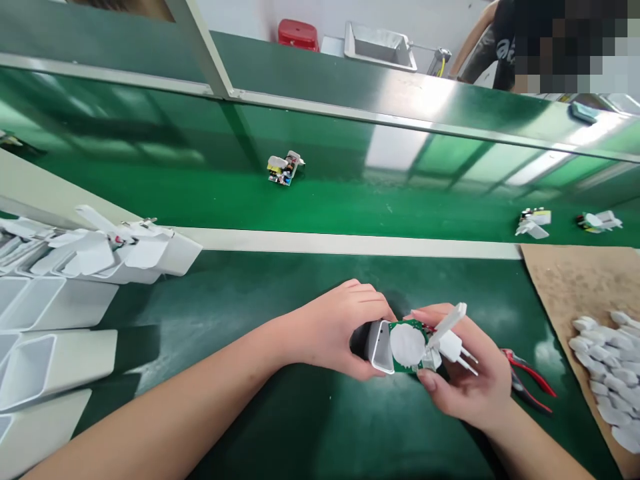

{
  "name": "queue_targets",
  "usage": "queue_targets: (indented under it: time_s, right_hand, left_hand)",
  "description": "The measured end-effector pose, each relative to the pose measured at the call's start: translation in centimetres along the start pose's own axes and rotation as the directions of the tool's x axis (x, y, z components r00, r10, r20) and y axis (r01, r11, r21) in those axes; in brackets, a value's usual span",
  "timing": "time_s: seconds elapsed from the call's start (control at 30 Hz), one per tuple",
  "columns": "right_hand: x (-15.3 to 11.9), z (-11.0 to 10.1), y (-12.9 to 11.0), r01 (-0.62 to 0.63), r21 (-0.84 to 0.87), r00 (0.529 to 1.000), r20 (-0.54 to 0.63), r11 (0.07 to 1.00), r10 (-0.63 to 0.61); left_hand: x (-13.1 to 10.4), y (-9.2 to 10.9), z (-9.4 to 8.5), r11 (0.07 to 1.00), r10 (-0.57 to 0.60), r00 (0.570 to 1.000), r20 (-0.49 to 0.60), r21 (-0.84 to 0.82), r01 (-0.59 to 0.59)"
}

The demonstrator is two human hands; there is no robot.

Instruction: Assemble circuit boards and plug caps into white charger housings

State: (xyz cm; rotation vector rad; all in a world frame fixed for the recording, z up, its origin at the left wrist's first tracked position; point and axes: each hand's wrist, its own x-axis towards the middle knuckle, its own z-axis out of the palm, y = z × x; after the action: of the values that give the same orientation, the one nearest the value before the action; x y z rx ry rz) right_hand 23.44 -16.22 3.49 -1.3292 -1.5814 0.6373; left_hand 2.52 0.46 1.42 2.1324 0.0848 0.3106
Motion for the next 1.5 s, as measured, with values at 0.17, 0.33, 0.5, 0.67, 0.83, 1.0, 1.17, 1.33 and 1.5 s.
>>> queue_targets:
  time_s: [0.17,0.33,0.5,0.67,0.83,1.0,1.17,1.33,1.5]
  right_hand:
    - [-0.2,-0.3,0.1,0.010,0.008,1.000,-0.020,1.000,-0.010]
    - [-0.6,-0.7,0.2,0.074,-0.087,0.997,-0.011,0.993,-0.075]
    - [-0.3,-0.7,-0.1,0.095,-0.118,0.995,0.005,0.988,-0.095]
    - [0.0,-0.6,-0.6,0.136,-0.146,0.990,0.050,0.980,-0.130]
    - [0.4,-0.3,-1.0,0.200,-0.167,0.980,0.057,0.965,-0.193]
    - [0.8,-0.1,-1.2,0.226,-0.201,0.974,0.050,0.953,-0.220]
    - [0.7,0.1,-1.3,0.219,-0.204,0.976,0.031,0.954,-0.217]
    - [0.0,0.2,-0.9,0.174,-0.190,0.985,0.039,0.966,-0.170]
    - [-0.3,0.2,-0.7,0.185,-0.192,0.982,0.061,0.964,-0.176]
  left_hand:
    - [0.0,0.1,-0.4,0.992,0.019,0.997,-0.074,-0.125,-0.028]
    - [-0.2,-0.2,-0.3,0.990,0.025,0.991,-0.132,-0.136,-0.043]
    - [-0.3,-0.3,-0.2,0.992,0.021,0.991,-0.129,-0.121,-0.037]
    - [-0.3,-0.1,-0.3,0.993,0.028,0.992,-0.122,-0.115,-0.042]
    - [-0.4,0.0,-0.3,0.993,0.027,0.993,-0.111,-0.111,-0.040]
    - [-0.5,-0.1,-0.3,0.994,0.012,0.996,-0.088,-0.106,-0.022]
    - [-0.4,-0.2,-0.2,0.995,0.012,0.996,-0.093,-0.102,-0.021]
    - [-0.4,-0.2,-0.1,0.994,0.017,0.994,-0.113,-0.101,-0.028]
    - [-0.4,0.0,-0.1,0.994,0.012,0.993,-0.120,-0.103,-0.025]
